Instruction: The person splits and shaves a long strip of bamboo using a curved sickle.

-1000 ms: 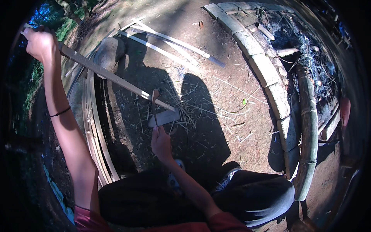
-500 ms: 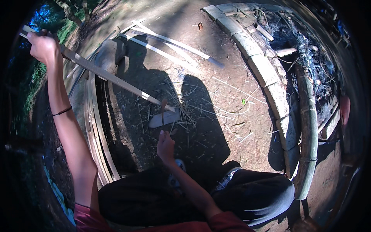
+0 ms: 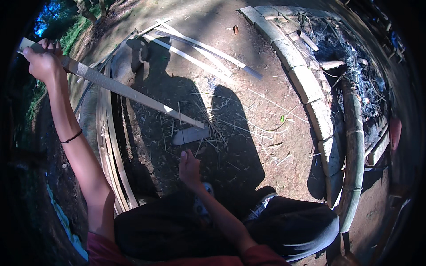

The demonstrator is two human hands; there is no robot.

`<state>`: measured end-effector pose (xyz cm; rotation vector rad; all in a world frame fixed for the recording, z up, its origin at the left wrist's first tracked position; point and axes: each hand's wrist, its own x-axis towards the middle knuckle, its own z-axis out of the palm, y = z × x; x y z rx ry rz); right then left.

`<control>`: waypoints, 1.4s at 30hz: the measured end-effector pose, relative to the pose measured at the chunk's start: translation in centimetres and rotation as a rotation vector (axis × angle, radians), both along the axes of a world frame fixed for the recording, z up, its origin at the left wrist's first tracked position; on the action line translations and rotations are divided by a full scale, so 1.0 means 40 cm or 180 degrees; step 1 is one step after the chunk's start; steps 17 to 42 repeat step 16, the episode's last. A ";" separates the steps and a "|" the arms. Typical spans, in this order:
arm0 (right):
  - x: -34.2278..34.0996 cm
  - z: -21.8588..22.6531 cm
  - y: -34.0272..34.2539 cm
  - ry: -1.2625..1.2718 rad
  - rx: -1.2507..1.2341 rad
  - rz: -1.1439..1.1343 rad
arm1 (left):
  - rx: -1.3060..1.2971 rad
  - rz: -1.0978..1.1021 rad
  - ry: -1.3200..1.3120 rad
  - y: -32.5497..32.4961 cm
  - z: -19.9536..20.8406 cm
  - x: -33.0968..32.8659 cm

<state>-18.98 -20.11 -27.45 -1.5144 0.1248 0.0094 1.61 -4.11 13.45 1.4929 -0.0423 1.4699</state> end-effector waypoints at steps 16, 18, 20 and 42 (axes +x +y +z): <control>0.048 -0.041 -0.056 0.2004 0.2496 0.0505 | 0.0137 -0.0369 -0.0094 -0.110 0.013 -0.054; 0.048 -0.041 -0.056 0.2004 0.2496 0.0505 | 0.0137 -0.0369 -0.0094 -0.110 0.013 -0.054; 0.048 -0.041 -0.056 0.2004 0.2496 0.0505 | 0.0137 -0.0369 -0.0094 -0.110 0.013 -0.054; 0.048 -0.041 -0.056 0.2004 0.2496 0.0505 | 0.0137 -0.0369 -0.0094 -0.110 0.013 -0.054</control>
